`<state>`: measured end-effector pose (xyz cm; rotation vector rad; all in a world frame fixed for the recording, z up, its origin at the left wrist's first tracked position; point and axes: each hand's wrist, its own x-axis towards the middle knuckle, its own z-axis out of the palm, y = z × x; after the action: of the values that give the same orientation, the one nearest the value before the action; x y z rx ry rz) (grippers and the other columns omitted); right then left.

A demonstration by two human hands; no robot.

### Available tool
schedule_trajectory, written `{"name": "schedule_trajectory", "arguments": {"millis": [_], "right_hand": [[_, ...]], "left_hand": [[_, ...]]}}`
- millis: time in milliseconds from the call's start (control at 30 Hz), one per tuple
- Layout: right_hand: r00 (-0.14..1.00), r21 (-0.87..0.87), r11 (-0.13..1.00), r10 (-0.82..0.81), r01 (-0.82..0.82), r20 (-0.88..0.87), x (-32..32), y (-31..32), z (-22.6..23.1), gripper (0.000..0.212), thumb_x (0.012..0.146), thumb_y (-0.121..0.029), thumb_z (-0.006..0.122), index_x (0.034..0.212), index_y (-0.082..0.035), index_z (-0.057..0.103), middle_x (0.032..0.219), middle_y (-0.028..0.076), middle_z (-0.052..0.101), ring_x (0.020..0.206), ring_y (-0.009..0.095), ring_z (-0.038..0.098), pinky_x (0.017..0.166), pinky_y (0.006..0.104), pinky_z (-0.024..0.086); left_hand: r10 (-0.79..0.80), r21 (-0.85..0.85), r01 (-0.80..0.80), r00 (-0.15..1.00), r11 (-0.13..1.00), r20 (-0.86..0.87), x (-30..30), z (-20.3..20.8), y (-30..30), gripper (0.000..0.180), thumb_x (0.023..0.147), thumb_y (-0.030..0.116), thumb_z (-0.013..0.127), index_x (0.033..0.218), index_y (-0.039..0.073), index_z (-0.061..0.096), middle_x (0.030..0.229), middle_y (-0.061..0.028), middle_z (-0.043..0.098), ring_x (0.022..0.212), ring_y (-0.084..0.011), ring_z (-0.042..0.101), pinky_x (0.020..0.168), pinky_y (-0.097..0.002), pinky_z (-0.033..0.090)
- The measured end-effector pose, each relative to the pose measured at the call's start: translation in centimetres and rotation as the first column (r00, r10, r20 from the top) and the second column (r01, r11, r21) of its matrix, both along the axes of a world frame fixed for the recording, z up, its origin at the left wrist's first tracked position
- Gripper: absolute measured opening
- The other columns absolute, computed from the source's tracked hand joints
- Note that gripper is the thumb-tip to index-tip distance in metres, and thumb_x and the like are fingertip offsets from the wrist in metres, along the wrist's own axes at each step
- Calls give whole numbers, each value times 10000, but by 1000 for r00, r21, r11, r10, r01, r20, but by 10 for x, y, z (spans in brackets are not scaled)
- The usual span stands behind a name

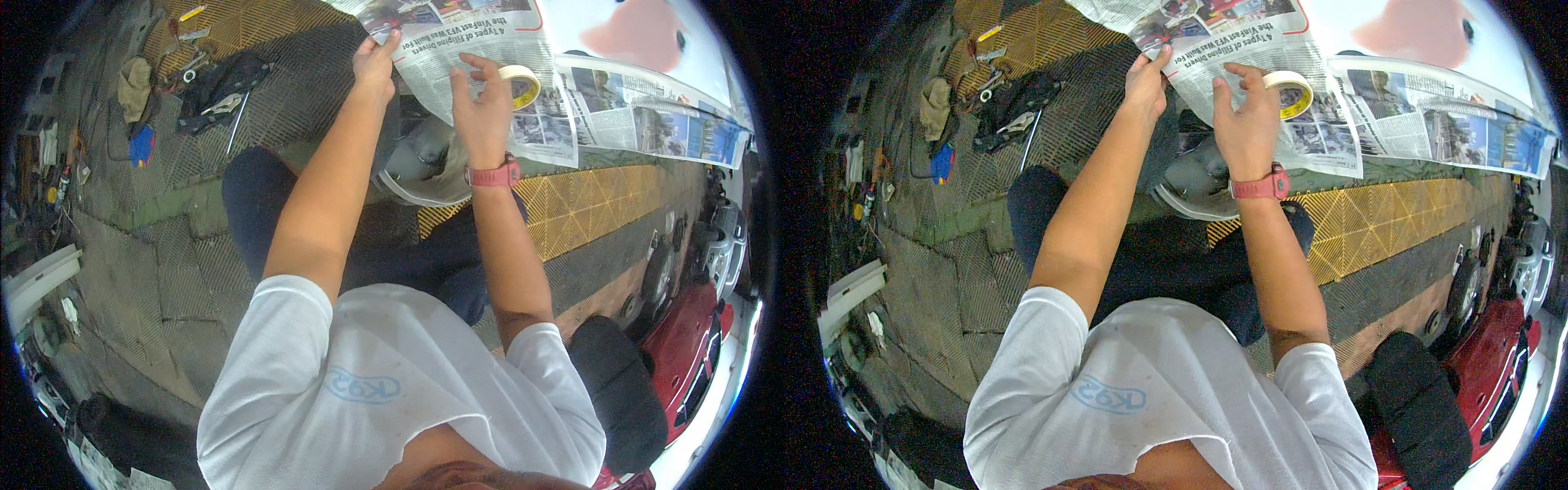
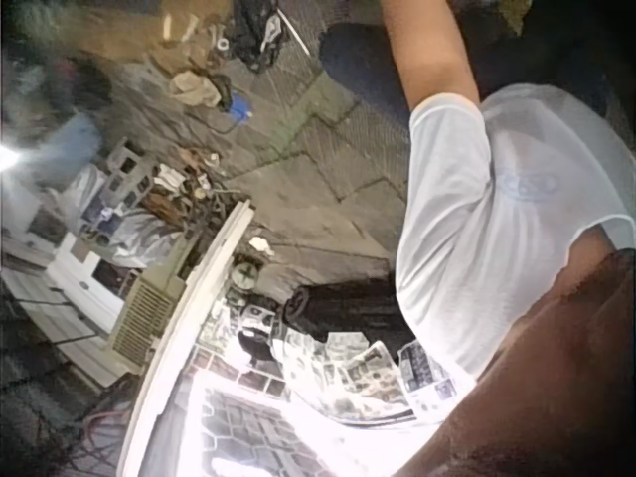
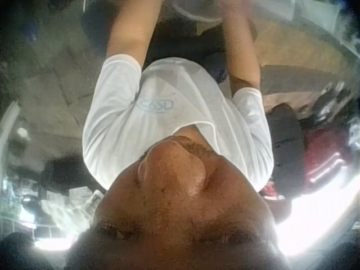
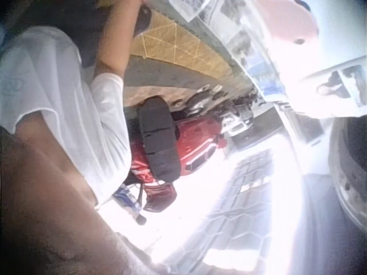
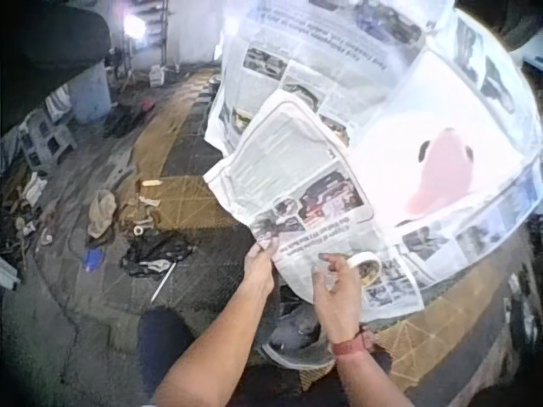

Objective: The person tapes sheets of newspaper onto the front bumper of a white car using masking tape. They smooth the paper and apply tape to secure it in place.

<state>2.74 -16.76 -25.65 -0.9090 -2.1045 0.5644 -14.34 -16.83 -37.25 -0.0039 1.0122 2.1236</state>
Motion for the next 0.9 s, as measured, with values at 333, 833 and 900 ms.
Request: {"name": "schedule_trajectory", "arguments": {"millis": [333,833,900], "right_hand": [[996,172,985,-41,27,81,-15,14,-14,288,892,-116,764,1163,-58,685,1120,198,697,1028,446,617,921,524,472],[985,393,913,44,-107,168,-17,23,13,268,889,-147,778,1138,-73,715,1129,152,700,1038,403,634,914,508,476],[973,362,921,62,-142,223,-16,21,27,282,891,-156,796,1159,-98,732,1167,143,705,1061,392,637,937,492,483]], "left_hand": [[87,-512,-345,883,787,-461,4,39,9,864,889,304,875,1482,75,289,1522,-218,405,1392,-390,454,1176,-519,371],[-245,206,240,969,949,-1,7,10,-26,514,1006,291,765,1408,17,600,1388,-119,684,1288,-270,644,1129,-428,485],[-381,358,333,922,872,70,10,12,-44,544,1038,316,702,1451,-9,566,1400,-152,678,1309,-294,638,1137,-456,486]]}}
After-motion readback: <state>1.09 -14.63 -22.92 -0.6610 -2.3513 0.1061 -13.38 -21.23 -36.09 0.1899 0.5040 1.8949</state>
